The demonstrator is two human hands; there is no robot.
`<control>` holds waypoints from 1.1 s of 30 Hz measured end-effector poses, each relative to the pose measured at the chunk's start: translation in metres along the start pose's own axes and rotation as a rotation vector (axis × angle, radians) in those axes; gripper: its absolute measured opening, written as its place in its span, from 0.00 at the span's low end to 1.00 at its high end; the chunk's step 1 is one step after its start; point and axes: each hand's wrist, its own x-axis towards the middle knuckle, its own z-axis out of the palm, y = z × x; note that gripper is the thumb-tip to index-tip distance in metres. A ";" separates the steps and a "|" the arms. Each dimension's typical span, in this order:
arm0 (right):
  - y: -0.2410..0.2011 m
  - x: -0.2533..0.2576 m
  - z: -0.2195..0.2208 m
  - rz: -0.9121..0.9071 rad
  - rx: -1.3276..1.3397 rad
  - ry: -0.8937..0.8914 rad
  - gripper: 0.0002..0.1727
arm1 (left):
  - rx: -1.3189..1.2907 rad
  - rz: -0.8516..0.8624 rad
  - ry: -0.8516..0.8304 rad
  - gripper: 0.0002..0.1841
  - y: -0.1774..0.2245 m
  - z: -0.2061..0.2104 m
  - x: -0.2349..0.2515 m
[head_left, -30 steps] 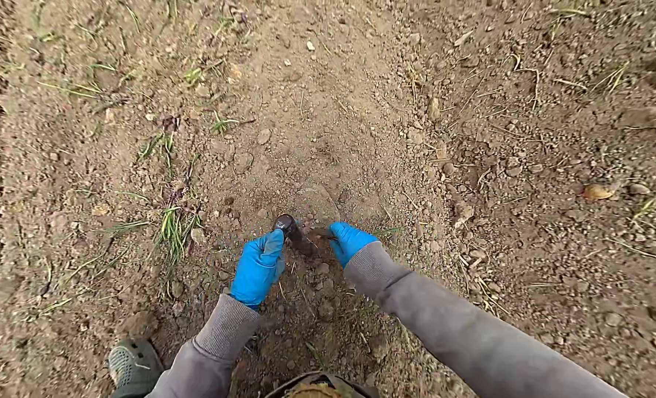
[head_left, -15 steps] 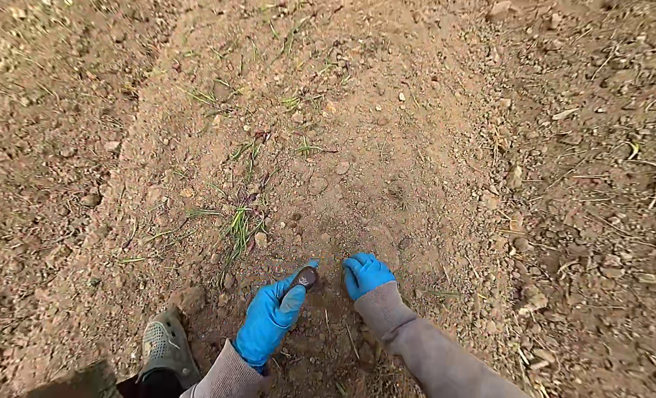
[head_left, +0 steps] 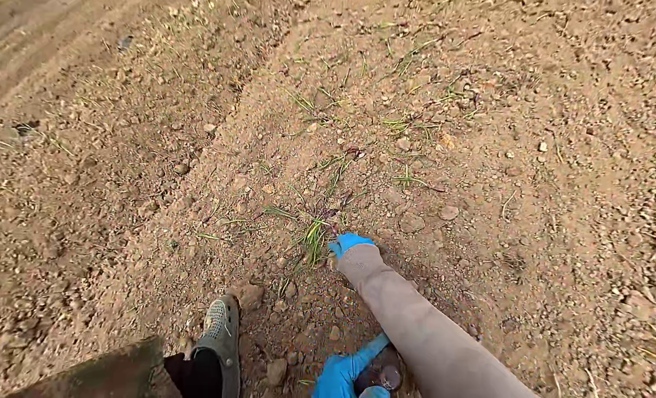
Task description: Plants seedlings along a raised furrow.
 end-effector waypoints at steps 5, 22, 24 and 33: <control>0.045 0.011 -0.004 0.048 0.048 0.138 0.35 | -0.024 -0.026 -0.021 0.60 -0.004 -0.001 -0.001; 0.042 0.015 0.034 -0.284 -0.252 -0.129 0.37 | -0.092 -0.035 -0.049 0.58 0.000 -0.003 0.005; 0.039 0.021 0.045 -0.258 -0.209 -0.127 0.32 | -0.062 -0.042 -0.028 0.59 0.000 -0.001 0.003; 0.059 -0.067 0.026 0.038 0.085 0.030 0.26 | -0.155 0.047 -0.032 0.56 -0.026 -0.007 0.006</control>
